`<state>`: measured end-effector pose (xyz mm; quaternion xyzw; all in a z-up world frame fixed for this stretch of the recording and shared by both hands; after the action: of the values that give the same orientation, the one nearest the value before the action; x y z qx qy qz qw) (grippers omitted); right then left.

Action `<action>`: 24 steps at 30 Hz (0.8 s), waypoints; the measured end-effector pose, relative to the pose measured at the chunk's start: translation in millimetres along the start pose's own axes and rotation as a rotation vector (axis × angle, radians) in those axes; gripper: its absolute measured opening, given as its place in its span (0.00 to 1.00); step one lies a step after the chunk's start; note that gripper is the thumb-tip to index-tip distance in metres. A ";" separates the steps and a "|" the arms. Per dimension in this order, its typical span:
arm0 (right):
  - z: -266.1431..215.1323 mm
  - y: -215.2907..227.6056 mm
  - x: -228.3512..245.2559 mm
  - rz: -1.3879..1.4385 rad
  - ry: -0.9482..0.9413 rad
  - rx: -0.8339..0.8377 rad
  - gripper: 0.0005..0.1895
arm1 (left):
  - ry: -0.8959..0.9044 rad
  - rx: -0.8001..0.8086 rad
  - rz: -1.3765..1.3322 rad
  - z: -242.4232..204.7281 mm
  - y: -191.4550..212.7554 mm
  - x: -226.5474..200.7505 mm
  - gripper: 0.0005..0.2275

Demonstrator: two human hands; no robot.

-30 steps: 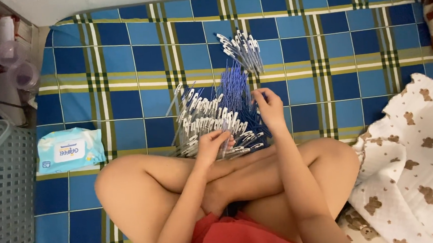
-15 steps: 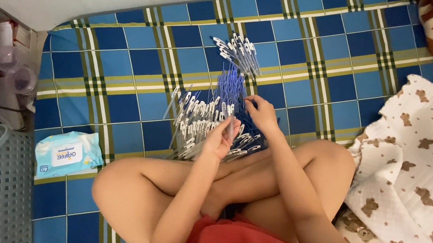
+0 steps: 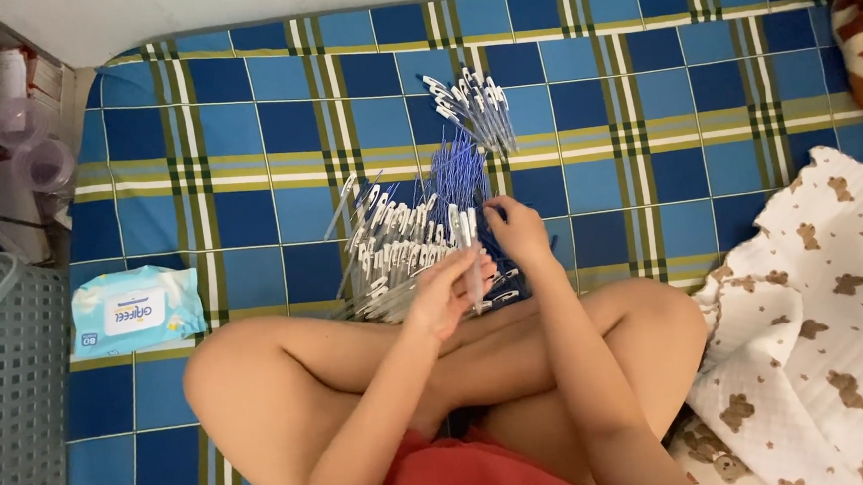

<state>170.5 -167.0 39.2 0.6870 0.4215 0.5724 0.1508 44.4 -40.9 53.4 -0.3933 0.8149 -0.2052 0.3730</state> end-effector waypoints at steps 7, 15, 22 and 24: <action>22.5 -17.0 -9.7 -0.130 -0.022 0.108 0.16 | -0.400 -0.242 0.961 -7.5 57.6 -21.0 0.11; 96.0 22.1 -11.9 -0.188 -0.112 -0.240 0.14 | -0.519 -0.409 1.418 -5.6 76.5 -20.6 0.09; 158.8 24.5 -45.4 -0.243 -0.129 -0.152 0.26 | -0.602 -0.563 1.431 3.8 83.7 -12.1 0.12; 163.7 24.0 -43.6 -0.219 -0.146 -0.095 0.26 | -0.637 -0.517 1.402 1.1 80.8 -15.2 0.12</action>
<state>330.2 -169.1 -22.1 0.6688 0.4542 0.5202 0.2753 12.0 20.2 8.7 0.0951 0.7482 0.3927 0.5263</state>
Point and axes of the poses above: each hand's wrist, its own z-axis towards the middle knuckle, its own y-axis out of the back of the hand, x = y × z, the point moved 2 cm from there along z, towards the middle knuckle, and after that the axes turned 3 degrees about x, right-handed, at the moved point
